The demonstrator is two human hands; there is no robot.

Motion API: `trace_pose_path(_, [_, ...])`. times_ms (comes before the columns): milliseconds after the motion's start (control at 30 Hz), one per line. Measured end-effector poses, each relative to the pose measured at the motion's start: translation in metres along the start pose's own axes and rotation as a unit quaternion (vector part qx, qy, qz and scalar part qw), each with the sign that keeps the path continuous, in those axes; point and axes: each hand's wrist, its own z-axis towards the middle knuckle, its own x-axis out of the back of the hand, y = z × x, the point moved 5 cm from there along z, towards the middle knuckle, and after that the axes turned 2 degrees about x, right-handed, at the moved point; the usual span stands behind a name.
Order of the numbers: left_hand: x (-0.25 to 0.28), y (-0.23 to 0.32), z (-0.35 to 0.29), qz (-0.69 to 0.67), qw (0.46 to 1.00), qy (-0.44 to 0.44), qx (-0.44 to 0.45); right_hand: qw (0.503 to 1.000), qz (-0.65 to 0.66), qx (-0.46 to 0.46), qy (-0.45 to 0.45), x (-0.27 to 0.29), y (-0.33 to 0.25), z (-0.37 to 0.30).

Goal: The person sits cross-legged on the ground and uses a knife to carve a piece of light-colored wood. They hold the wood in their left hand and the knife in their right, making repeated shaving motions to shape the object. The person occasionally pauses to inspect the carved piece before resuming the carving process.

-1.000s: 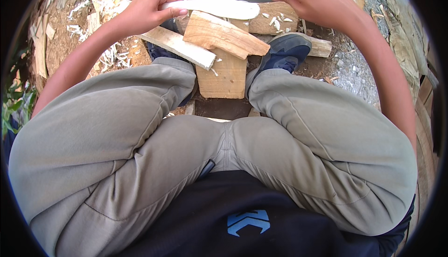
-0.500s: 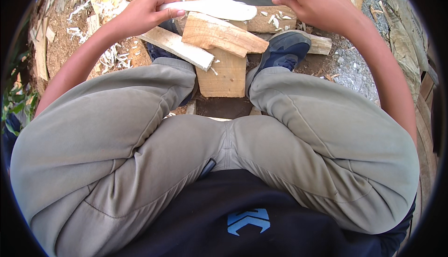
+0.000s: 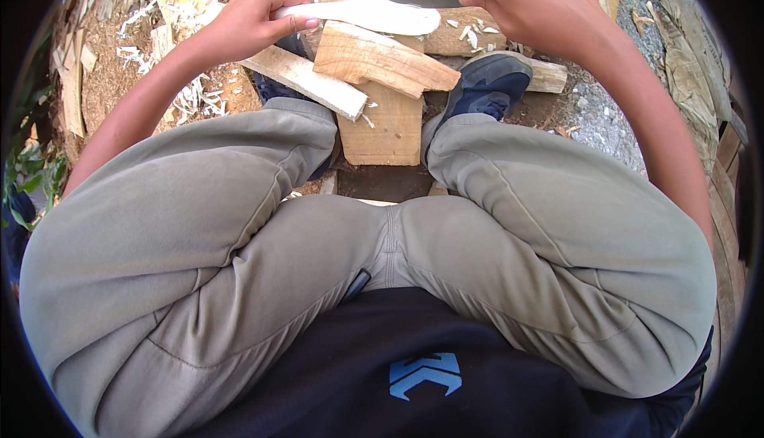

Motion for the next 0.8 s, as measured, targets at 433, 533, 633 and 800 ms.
trace_pose_path(433, [0.004, 0.008, 0.000, 0.008, 1.000, -0.019, 0.008, 0.998, 0.055, 0.008, 0.011, -0.012, 0.008, 0.000])
trace_pose_path(533, [0.003, 0.005, 0.000, 0.031, 0.998, -0.038, 0.036, 0.999, 0.031, 0.016, -0.023, -0.007, 0.009, 0.001])
trace_pose_path(633, [0.002, 0.005, 0.000, -0.016, 1.000, 0.003, -0.006, 0.999, 0.020, 0.027, -0.024, -0.004, 0.008, 0.002])
trace_pose_path(800, [0.002, 0.008, -0.001, 0.014, 0.997, -0.045, 0.065, 0.999, 0.018, 0.041, -0.029, -0.001, 0.009, 0.009])
